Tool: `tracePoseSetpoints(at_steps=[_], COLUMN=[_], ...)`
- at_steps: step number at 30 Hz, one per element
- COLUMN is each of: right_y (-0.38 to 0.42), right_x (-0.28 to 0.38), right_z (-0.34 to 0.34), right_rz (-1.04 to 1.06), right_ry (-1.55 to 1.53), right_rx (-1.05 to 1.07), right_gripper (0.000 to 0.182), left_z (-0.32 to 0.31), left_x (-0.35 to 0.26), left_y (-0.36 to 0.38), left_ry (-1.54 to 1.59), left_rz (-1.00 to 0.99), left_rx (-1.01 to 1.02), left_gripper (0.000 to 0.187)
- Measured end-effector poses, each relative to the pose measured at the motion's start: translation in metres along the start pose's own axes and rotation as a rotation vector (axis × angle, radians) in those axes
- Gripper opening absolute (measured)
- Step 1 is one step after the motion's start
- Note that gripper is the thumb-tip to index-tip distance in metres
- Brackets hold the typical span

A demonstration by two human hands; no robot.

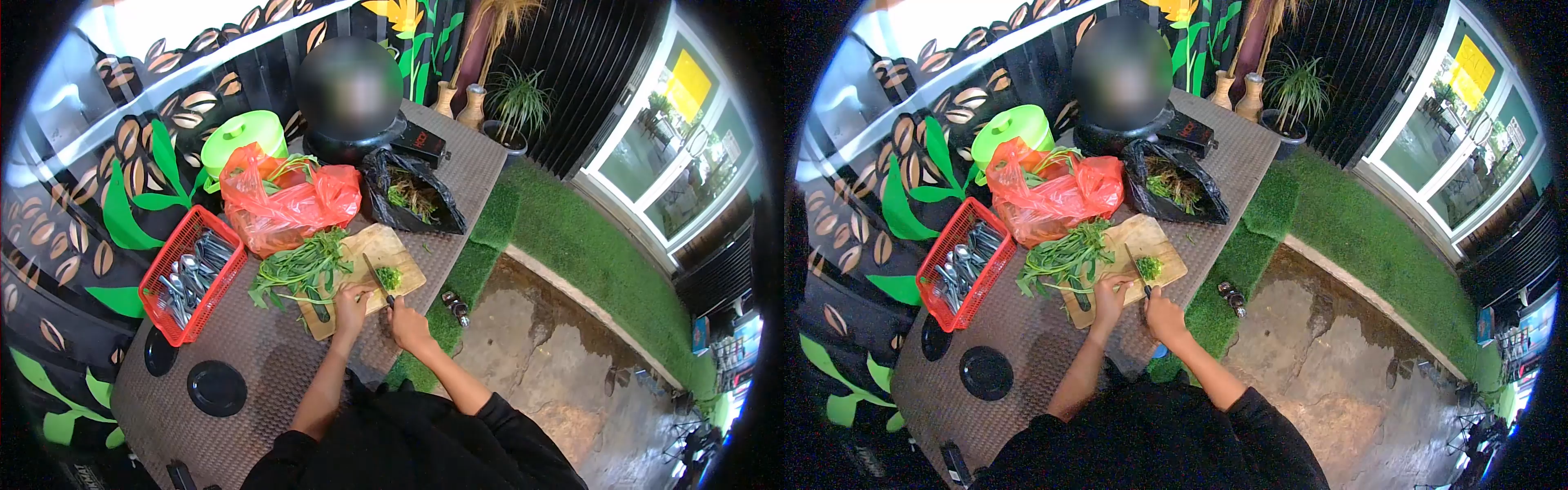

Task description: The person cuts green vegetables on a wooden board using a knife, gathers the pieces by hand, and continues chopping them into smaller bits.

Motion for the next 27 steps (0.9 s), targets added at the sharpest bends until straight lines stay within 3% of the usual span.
tracePoseSetpoints(at_steps=[5,9,13,18,22,27], right_y=[0.014,-0.003,-0.031,0.0,-0.023,0.004], right_x=[0.001,0.005,0.004,0.002,0.002,0.005], right_z=[-0.014,-0.031,-0.025,-0.03,-0.031,-0.028], right_rz=[-0.026,-0.041,0.023,-0.087,-0.056,-0.044], right_ry=[-0.001,0.043,-0.021,-0.07,-0.077,0.074], right_rx=[0.023,-0.049,-0.033,-0.043,-0.043,-0.081], right_gripper=[0.028,0.022,0.025,0.025,0.026,0.021], left_z=[-0.002,-0.001,-0.001,-0.001,-0.002,0.002], left_x=[0.008,0.004,0.004,0.007,0.004,-0.001], left_y=[0.0,-0.003,0.0,0.001,0.003,0.003], left_ry=[0.048,0.026,0.015,0.03,0.029,-0.032], left_rz=[0.071,-0.007,0.008,0.018,0.033,-0.012], left_rx=[-0.012,-0.038,-0.04,-0.04,-0.017,-0.043], left_gripper=[0.008,0.007,0.006,0.005,0.005,0.006])
Point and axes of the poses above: each hand's wrist, its own y-axis away from the middle knuckle, its own z-axis out of the back of the hand, x = y × z, the point moved 9 cm from there along -y, towards the middle knuckle, and after that the axes turned 6 degrees about -y, right-handed, at the moved point
